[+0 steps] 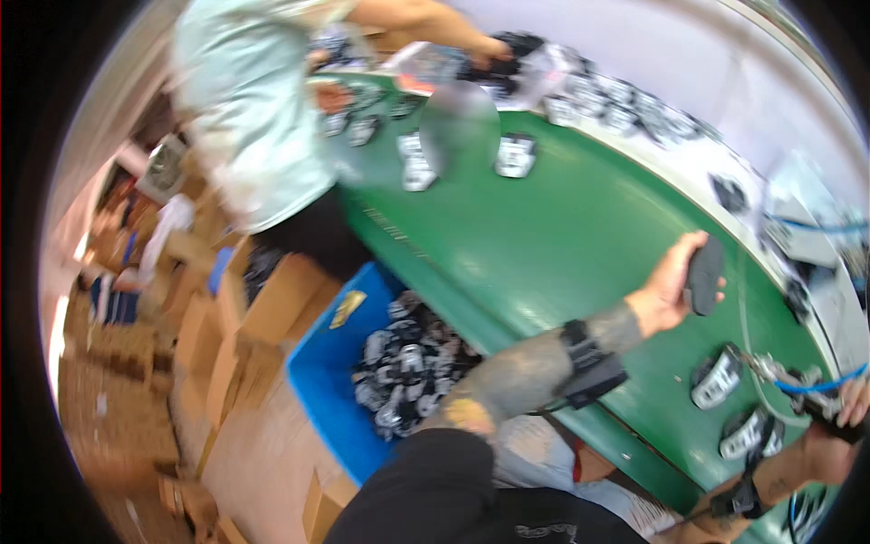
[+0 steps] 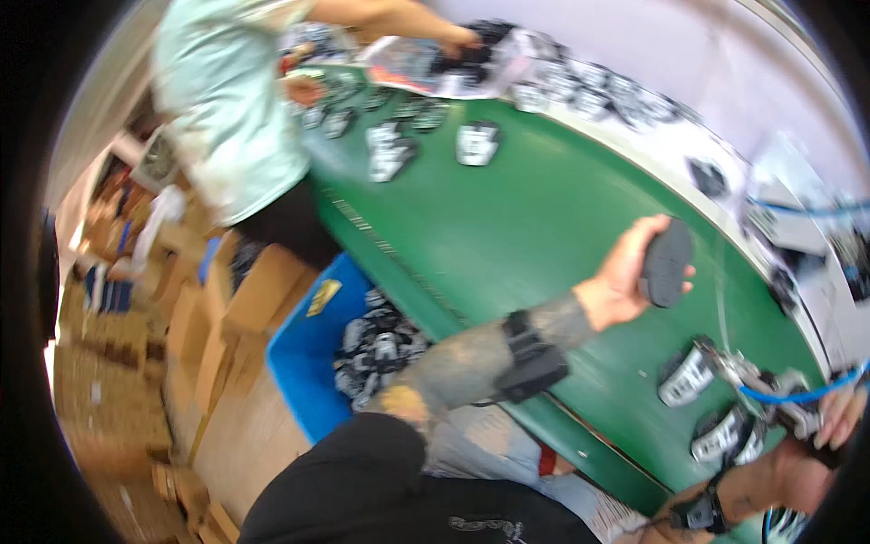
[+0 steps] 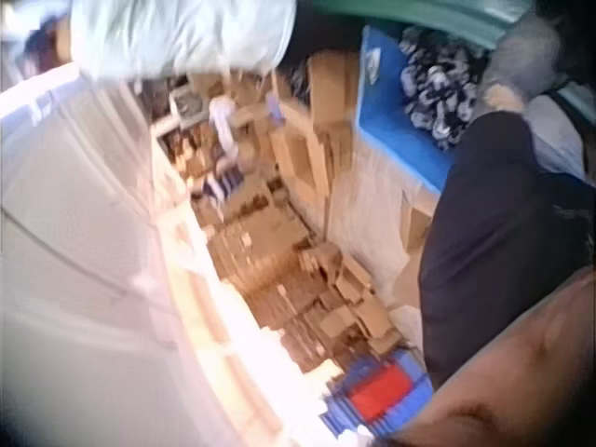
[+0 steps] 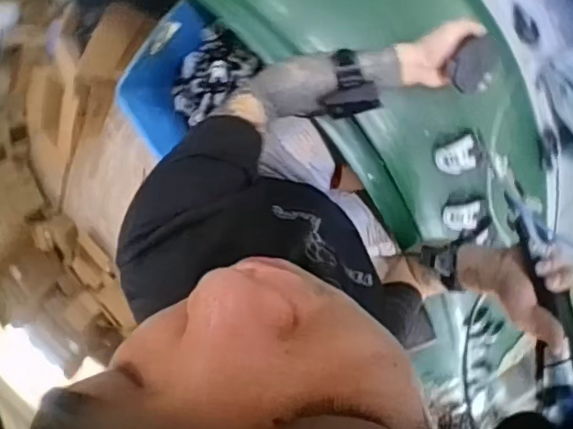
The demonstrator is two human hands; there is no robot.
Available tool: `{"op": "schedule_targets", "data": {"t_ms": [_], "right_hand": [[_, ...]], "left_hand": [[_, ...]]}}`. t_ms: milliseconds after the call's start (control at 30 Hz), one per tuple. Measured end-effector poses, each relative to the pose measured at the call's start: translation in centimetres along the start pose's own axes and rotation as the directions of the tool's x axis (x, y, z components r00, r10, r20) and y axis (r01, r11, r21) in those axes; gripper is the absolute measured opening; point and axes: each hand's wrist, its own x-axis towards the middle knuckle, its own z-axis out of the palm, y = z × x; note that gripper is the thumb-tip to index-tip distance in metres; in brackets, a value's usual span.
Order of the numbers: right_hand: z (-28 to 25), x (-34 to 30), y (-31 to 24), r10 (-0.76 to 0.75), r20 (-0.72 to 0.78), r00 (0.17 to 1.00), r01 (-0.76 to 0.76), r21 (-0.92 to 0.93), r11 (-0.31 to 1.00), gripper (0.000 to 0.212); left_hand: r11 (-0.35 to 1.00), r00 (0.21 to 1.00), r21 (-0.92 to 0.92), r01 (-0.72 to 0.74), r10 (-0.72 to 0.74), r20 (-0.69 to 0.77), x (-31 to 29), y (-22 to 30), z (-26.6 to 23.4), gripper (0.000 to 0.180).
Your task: Screw the bottom cover onto computer mice using a power screwdriver.
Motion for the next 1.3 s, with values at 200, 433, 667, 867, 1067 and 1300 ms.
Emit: {"op": "schedule_targets", "data": {"t_ms": [200,433,667,867,1067,1300], "right_hand": [[2.8,-1.6,2.0,0.010,0.118,0.993,-0.005,-0.042,0.999,0.050],[3.7,-2.1,0.4,-0.056,0.015,0.998,0.055,0.053,0.997,0.054],[3.9,-2.4,0.7,-0.186,0.096,0.978,0.178,0.085,0.980,0.067],[4.0,-2.5,1.0,-0.180,0.109,0.978,0.170,0.097,0.981,0.065],[3.9,-2.4,1.1,-0.173,0.123,0.977,0.157,0.131,0.979,0.064],[2.8,-1.9,0.9,-0.150,0.038,0.988,0.148,0.051,0.988,0.070]], "left_hand": [[0.962,0.992,0.246,0.117,-0.125,0.015,-3.9,-0.4,-1.4,0.051],[0.958,0.978,0.250,0.141,-0.173,0.113,-4.8,-2.7,-0.1,0.059],[0.951,0.968,0.277,0.140,-0.190,0.164,-5.5,-2.7,-0.4,0.060],[0.951,0.960,0.274,0.143,-0.201,0.198,-5.7,-2.5,0.0,0.060],[0.958,0.957,0.226,0.174,-0.219,0.190,-5.9,-2.5,0.1,0.060],[0.871,0.995,0.481,0.100,-0.093,-0.039,-4.6,-2.4,-1.1,0.056]]}}
